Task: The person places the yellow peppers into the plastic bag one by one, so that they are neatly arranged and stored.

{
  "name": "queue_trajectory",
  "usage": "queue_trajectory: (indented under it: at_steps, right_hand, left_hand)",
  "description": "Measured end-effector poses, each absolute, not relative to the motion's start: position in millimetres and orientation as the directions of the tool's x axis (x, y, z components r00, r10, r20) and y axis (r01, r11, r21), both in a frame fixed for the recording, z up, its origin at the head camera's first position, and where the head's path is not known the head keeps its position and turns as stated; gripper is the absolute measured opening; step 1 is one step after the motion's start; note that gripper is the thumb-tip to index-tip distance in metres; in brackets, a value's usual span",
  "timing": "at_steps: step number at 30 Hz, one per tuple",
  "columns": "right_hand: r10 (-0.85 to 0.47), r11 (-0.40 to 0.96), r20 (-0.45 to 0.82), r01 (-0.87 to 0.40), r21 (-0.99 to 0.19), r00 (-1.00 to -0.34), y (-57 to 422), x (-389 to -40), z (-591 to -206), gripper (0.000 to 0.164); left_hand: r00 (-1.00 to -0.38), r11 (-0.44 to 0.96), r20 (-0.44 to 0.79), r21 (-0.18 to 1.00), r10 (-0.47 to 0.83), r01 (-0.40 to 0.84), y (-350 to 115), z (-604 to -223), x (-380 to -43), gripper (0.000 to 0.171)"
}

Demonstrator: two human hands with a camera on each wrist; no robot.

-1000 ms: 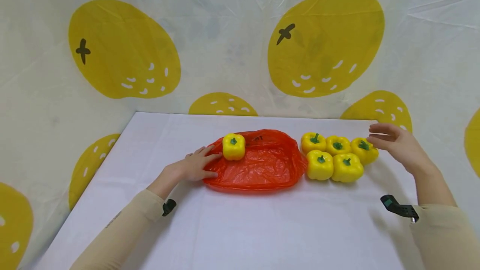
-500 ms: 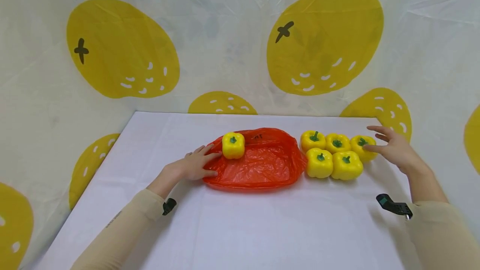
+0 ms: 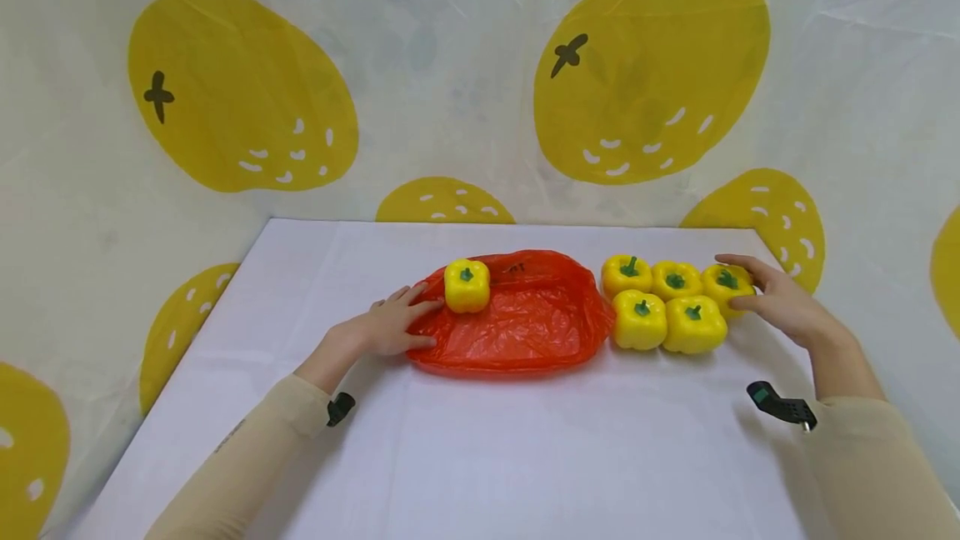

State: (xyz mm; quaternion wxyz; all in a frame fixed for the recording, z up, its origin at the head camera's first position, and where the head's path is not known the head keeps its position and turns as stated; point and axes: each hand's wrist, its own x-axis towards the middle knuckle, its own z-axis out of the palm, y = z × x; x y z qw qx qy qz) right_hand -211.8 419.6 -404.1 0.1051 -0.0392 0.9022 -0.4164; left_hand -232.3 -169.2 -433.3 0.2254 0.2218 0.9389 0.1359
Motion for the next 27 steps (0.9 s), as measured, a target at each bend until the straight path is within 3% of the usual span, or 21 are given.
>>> queue_trajectory:
  at_steps: [27]
  right_hand:
    - [-0.039,0.672,-0.177,0.105,-0.733,-0.983,430.8,-208.7,-411.0,0.091]
  left_hand:
    - [-0.796,0.861,-0.364,0.360,0.485,0.360,-170.9,-434.1,-234.8,0.075]
